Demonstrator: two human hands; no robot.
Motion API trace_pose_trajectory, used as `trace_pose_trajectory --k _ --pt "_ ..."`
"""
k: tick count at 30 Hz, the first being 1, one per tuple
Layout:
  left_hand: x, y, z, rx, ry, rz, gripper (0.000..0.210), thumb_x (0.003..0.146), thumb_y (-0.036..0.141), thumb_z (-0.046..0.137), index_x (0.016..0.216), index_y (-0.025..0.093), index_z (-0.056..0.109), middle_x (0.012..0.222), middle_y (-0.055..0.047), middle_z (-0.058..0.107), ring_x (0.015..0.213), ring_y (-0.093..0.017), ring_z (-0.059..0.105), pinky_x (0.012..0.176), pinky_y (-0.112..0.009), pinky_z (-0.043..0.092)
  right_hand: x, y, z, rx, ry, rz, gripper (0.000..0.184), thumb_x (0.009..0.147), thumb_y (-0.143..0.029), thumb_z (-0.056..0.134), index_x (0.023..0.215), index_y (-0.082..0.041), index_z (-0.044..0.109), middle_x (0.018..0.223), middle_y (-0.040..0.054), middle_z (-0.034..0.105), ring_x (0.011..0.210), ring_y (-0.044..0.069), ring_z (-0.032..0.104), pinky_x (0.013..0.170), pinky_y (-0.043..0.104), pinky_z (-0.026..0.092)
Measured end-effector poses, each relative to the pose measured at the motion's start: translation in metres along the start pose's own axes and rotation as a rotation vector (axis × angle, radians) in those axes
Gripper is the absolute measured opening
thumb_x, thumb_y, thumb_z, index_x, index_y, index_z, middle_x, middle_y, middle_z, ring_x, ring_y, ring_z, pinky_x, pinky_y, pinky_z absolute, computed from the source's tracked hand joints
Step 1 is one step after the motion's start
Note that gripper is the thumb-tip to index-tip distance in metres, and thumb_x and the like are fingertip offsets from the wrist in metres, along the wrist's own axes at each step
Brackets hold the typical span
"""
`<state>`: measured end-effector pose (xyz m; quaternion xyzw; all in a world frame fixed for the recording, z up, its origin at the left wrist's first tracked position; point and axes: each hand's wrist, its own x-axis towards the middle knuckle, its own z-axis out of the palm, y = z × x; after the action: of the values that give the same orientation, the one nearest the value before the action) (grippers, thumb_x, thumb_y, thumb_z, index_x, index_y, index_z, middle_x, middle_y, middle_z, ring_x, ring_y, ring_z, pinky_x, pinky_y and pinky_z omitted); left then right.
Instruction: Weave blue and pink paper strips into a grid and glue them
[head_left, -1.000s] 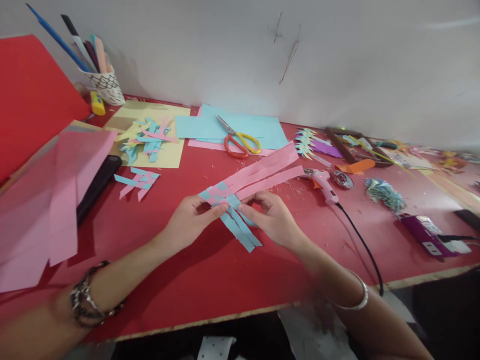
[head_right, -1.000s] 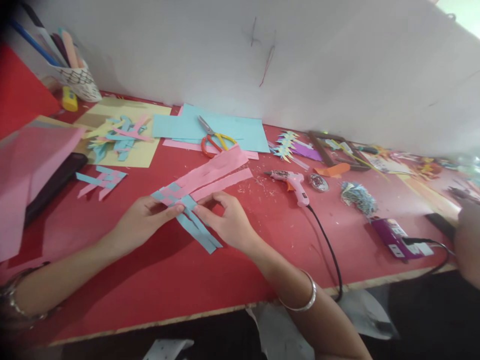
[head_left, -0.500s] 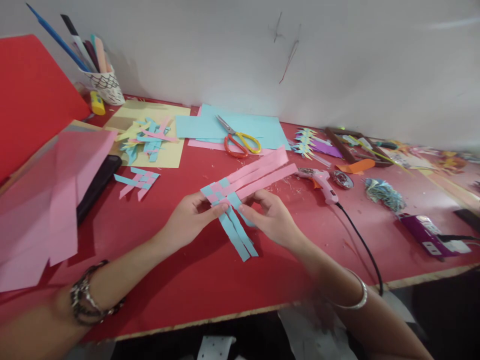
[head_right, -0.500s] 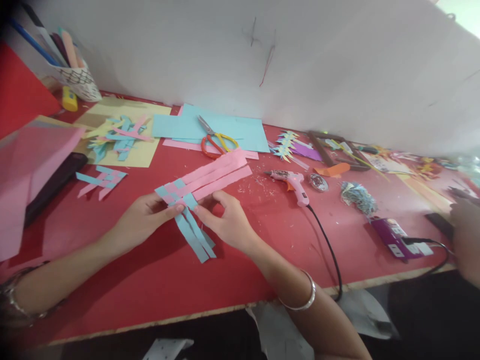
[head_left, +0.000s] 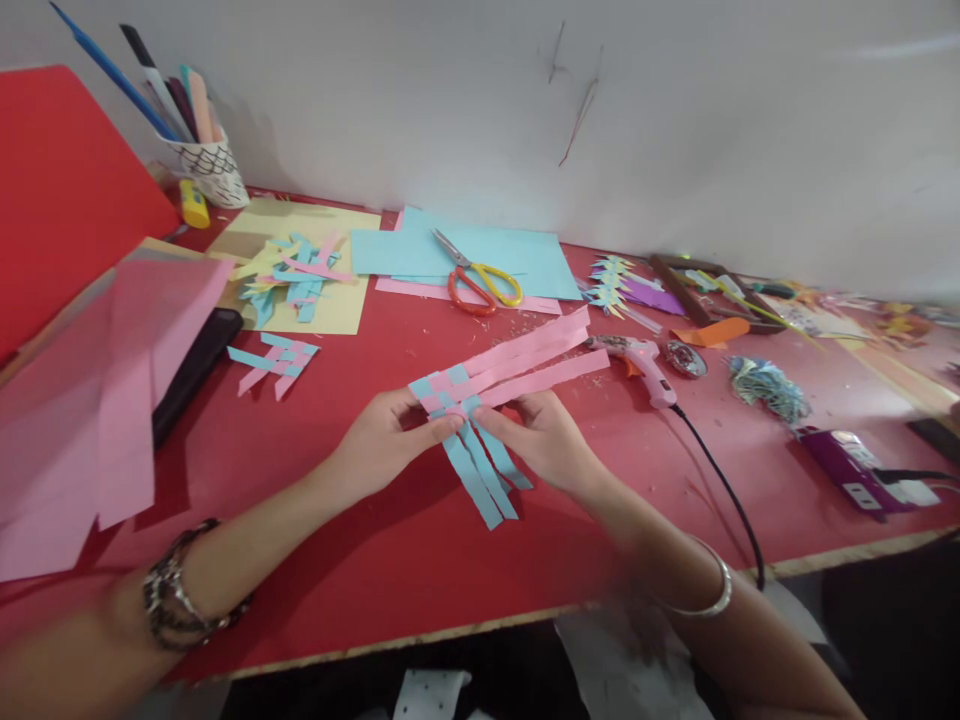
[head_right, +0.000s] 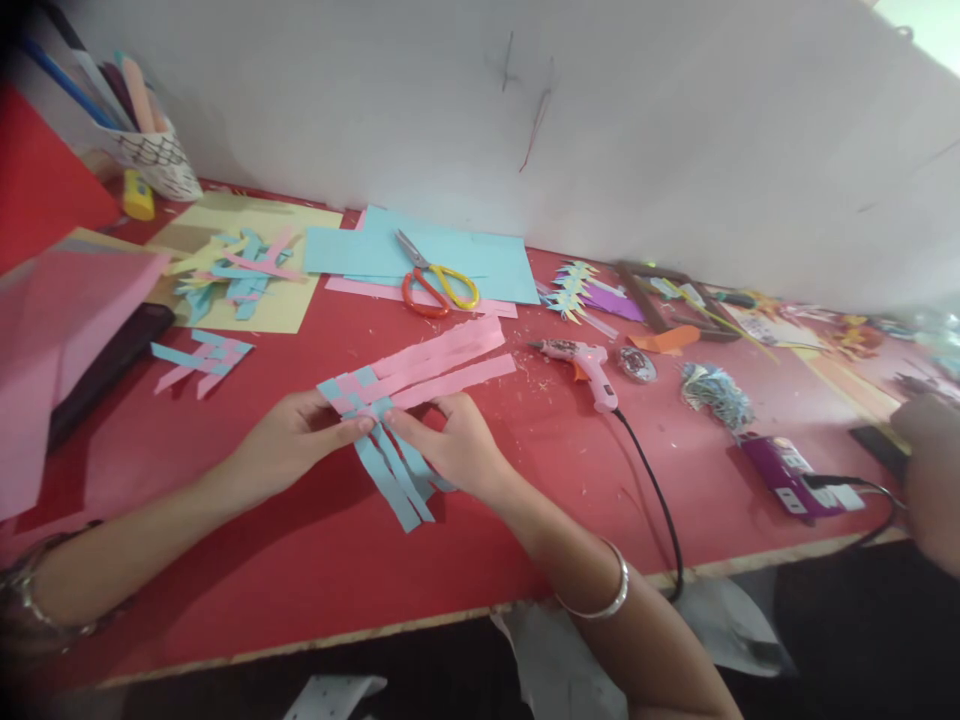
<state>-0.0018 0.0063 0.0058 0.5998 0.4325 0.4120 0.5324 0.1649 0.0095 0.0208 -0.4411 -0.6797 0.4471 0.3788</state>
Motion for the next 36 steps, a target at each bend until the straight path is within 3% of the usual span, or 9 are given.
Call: trace_pose_trajectory --k 6,11,17,23,36 --pt "-0.001 0.003 0.001 -0.005 -0.018 -0.016 0.034 0.069 0.044 0.061 0.086 0.015 0.064 0.092 -0.006 0.071 0.086 -0.022 0.065 0.076 -0.030 0.052 0.002 -0.004 -0.005 0.074 -0.006 0.018 0.013 0.075 -0.028 0.052 0.071 -0.018 0.059 0.069 -0.0001 0.065 0.069 0.013 0.060 0.065 0.025 0.047" --pt "-0.001 0.004 0.001 -0.012 0.009 -0.041 0.041 0.065 0.052 0.062 0.085 0.016 0.063 0.094 -0.007 0.071 0.086 -0.022 0.065 0.075 -0.030 0.052 0.001 -0.004 -0.004 0.043 0.063 0.036 0.015 0.075 -0.028 0.052 0.066 -0.018 0.058 0.067 -0.0005 0.065 0.068 0.013 0.060 0.064 0.025 0.047" --pt "-0.003 0.003 -0.001 0.059 0.032 -0.084 0.040 0.065 0.052 0.061 0.080 0.015 0.062 0.077 -0.005 0.070 0.072 -0.020 0.065 0.065 -0.028 0.052 -0.002 -0.002 0.002 0.022 0.038 -0.030 0.008 0.075 -0.025 0.056 0.074 -0.019 0.061 0.079 0.0008 0.067 0.080 0.014 0.062 0.075 0.027 0.047" --pt "-0.003 0.009 0.000 0.112 0.044 -0.101 0.029 0.067 0.044 0.060 0.073 0.016 0.062 0.069 -0.002 0.069 0.067 -0.019 0.063 0.060 -0.025 0.050 -0.002 -0.002 0.003 0.011 0.074 -0.018 0.013 0.078 -0.027 0.049 0.075 -0.020 0.060 0.081 0.0007 0.067 0.082 0.014 0.062 0.075 0.027 0.048" --pt "-0.003 0.010 0.000 0.035 0.007 -0.107 0.032 0.063 0.048 0.064 0.071 0.017 0.065 0.069 -0.002 0.071 0.066 -0.021 0.065 0.059 -0.027 0.052 -0.004 -0.002 0.004 0.014 0.101 -0.020 0.012 0.078 -0.027 0.050 0.073 -0.022 0.059 0.081 -0.0003 0.068 0.081 0.014 0.063 0.074 0.028 0.049"
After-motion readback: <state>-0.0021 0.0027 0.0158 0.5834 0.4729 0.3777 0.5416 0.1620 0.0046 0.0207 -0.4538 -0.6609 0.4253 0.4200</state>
